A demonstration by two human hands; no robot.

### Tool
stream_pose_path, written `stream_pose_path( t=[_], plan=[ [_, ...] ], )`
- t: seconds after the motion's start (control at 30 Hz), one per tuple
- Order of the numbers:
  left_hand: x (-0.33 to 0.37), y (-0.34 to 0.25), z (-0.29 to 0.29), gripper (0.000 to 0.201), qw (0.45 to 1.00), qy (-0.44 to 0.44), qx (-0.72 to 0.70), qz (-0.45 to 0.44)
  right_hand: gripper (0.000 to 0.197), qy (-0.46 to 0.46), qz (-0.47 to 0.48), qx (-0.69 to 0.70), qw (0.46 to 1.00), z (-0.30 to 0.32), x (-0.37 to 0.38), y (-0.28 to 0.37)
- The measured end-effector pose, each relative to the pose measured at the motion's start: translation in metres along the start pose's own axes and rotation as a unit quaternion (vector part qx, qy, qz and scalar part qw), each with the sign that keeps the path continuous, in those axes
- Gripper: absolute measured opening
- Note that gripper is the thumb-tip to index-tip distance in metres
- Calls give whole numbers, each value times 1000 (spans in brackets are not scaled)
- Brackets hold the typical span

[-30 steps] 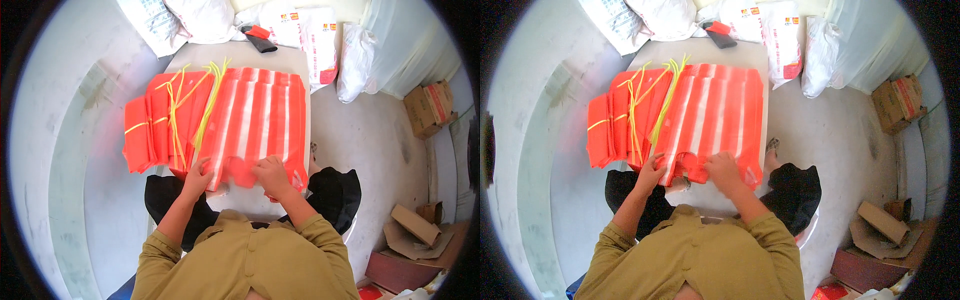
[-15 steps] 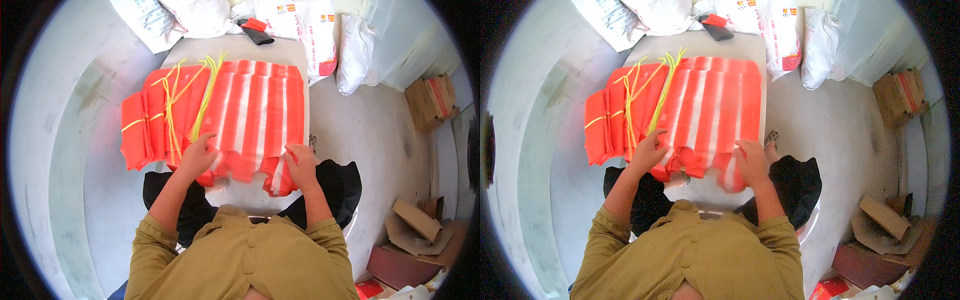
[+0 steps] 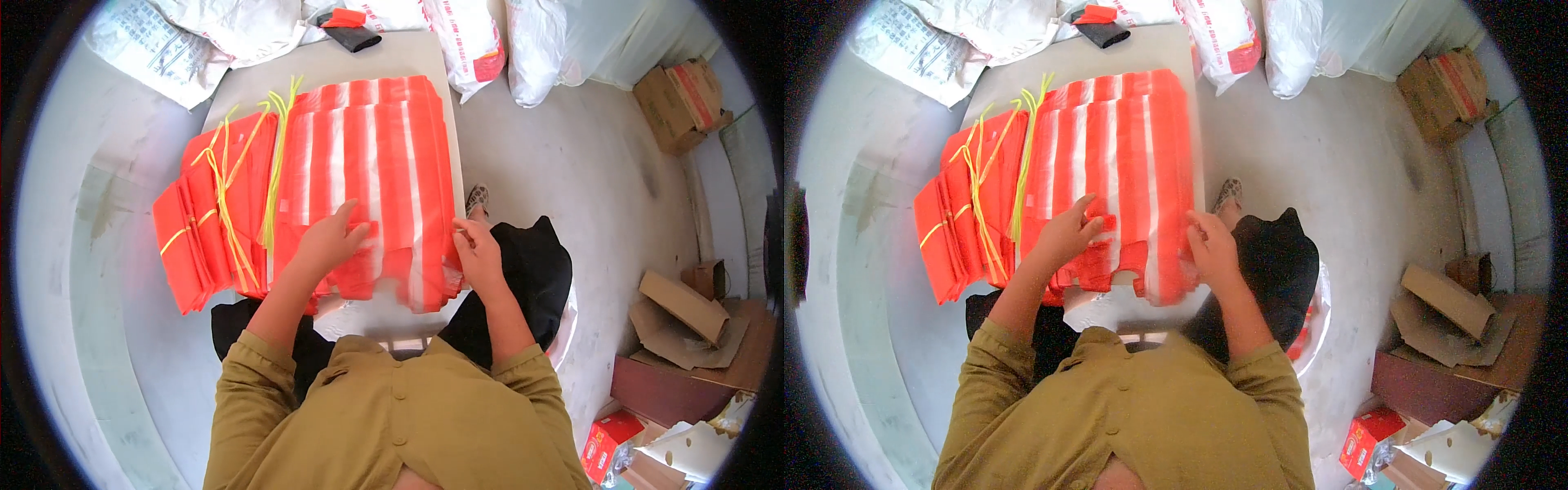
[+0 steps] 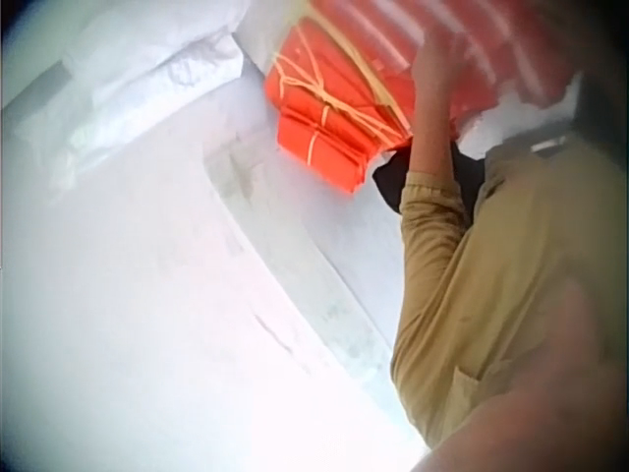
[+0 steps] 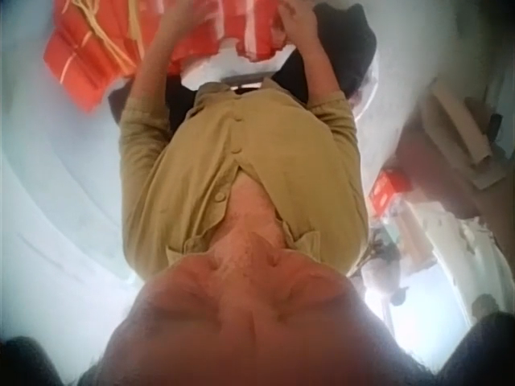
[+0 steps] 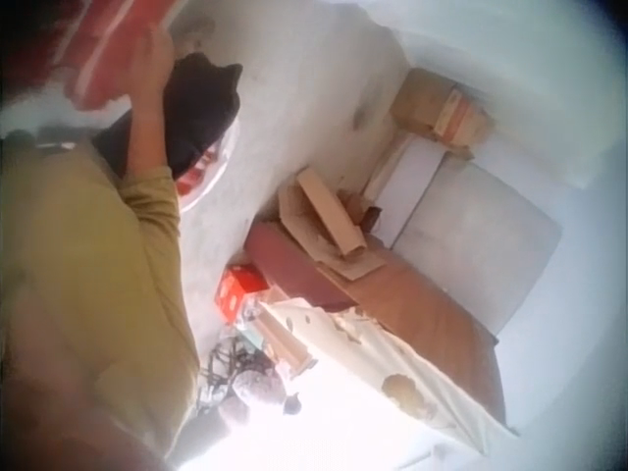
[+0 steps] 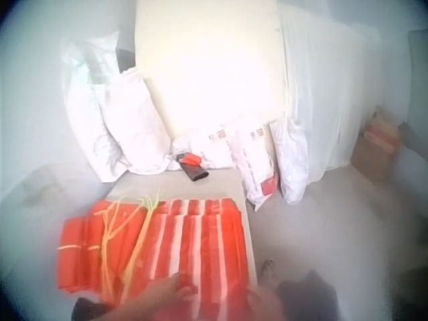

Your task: The person folds red and white striped plastic bags by hand, stacks them, and ties each bundle with a yellow plastic strip before placing them into a white sack.

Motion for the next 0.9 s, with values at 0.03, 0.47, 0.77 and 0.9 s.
stream_pose_path(
  t=[0.03,0.47,0.77,0.9],
  plan=[
    [-2,0,-3,60,1000,3,0,-2,29,-11,7,28,1000,1,3,-9],
    [-19,5,-15,28,979,-115,-98,-138,33,26,100,-88,991,-27,28,22],
    [-15,11,-26,26,976,-127,-129,-118,45,105,22,45,993,-35,35,18],
    [-16,14,-25,27,972,-135,-146,-128,47,196,-35,115,973,-55,21,31]
  ],
)
Point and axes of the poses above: each hand's wrist, its own x-axis towards the middle knuckle, its own z-axis out of the back of the hand, y = z × x, the point moved 9 cm from there along x, towards the middle knuckle, and after that the axes turned 12 degrees about x, right-handed, at the moved point
